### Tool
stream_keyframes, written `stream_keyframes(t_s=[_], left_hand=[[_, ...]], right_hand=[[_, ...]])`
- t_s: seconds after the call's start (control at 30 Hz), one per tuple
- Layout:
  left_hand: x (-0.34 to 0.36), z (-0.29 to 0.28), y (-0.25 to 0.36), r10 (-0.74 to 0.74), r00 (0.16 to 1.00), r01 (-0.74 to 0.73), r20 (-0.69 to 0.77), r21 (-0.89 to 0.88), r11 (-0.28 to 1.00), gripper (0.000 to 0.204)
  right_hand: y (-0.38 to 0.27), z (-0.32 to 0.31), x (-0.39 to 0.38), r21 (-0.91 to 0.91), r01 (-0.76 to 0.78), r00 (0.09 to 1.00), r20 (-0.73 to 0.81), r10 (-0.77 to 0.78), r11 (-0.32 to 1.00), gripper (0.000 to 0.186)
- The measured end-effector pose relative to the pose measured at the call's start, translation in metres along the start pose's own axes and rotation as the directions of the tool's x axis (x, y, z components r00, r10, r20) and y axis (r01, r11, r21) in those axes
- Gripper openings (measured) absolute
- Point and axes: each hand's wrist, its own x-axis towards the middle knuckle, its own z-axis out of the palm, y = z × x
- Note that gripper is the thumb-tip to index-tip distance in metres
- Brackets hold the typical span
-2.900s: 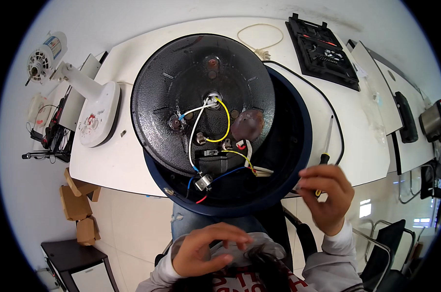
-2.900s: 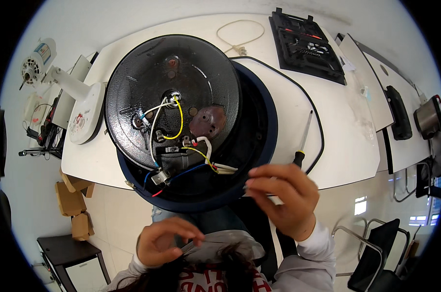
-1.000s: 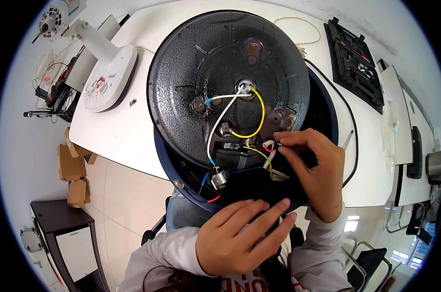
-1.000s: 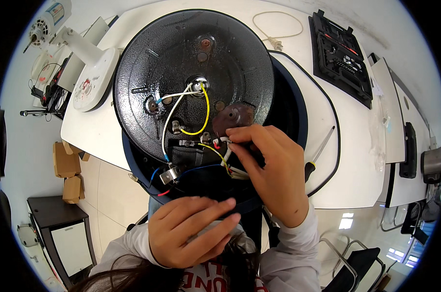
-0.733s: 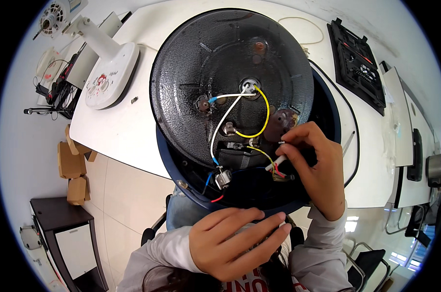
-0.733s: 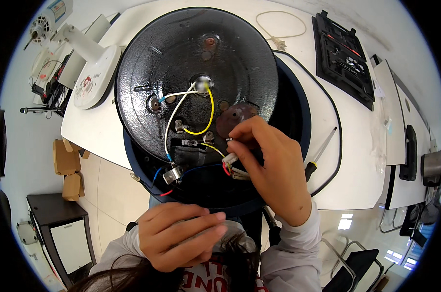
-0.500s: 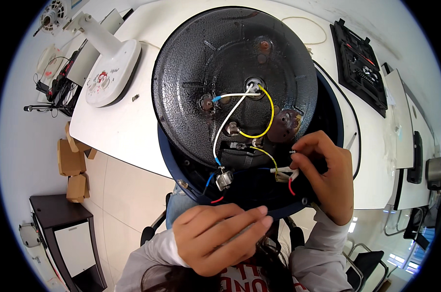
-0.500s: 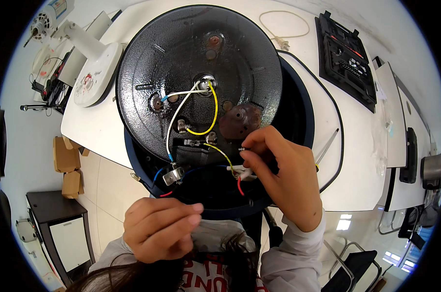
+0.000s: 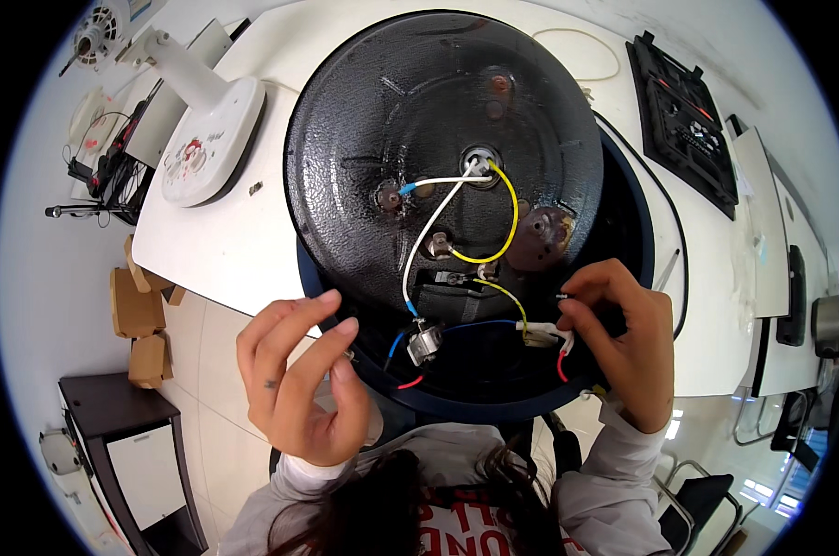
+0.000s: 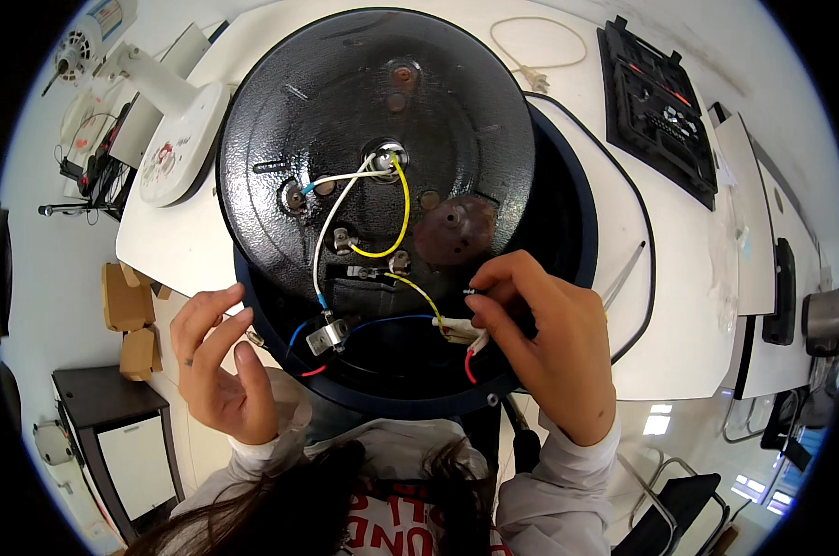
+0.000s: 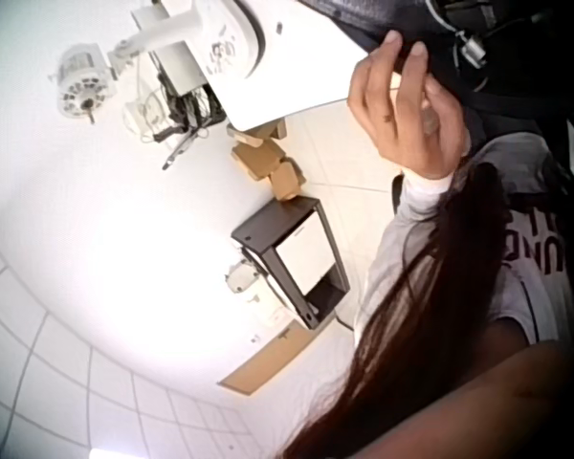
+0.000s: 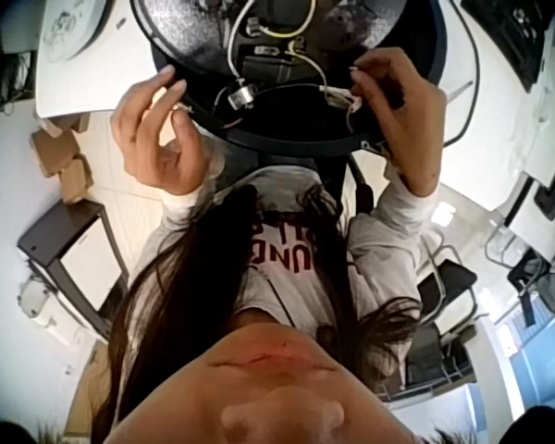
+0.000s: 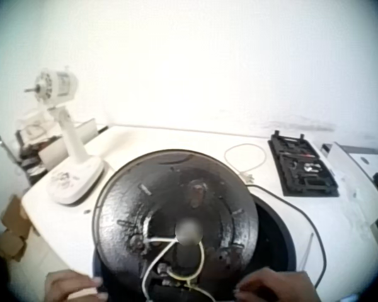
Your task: The person disassembles a circular appliance base, removes a cover, and uses a screwdriver to adjust internal wiring and components. They then reassemble the cover and continue tightening screws.
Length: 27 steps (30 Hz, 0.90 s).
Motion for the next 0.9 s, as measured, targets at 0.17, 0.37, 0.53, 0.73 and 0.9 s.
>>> stream_keyframes(t_s=[0.17, 0.37, 0.53, 0.73, 0.9], left_hand=[[-0.001, 0.005, -0.005, -0.138, 0.989, 0.135, 0.058, 0.053, 0.989, 0.031], [-0.002, 0.009, -0.014, -0.201, 0.976, 0.198, 0.085, 0.045, 0.979, 0.029], [-0.008, 0.006, -0.017, -0.126, 0.991, 0.126, 0.039, 0.015, 0.992, 0.022], [-0.017, 0.004, -0.020, -0.074, 0.997, 0.078, 0.036, -0.126, 0.989, 0.021], [-0.023, 0.002, -0.022, -0.221, 0.973, 0.229, 0.063, -0.291, 0.929, 0.019]], right_hand=[[0.000, -0.001, -0.002, -0.086, 0.020, 1.000, 0.017, -0.019, 0.996, 0.011], [0.002, 0.002, -0.002, -0.085, 0.036, 0.999, -0.003, -0.036, 0.996, 0.012], [0.002, 0.002, -0.005, 0.136, 0.092, 0.994, -0.078, -0.081, 0.986, 0.012], [0.004, 0.007, -0.010, 0.394, 0.135, 0.991, -0.065, -0.119, 0.909, 0.014], [0.003, 0.010, -0.014, 0.398, 0.182, 0.977, -0.176, -0.120, 0.899, 0.012]])
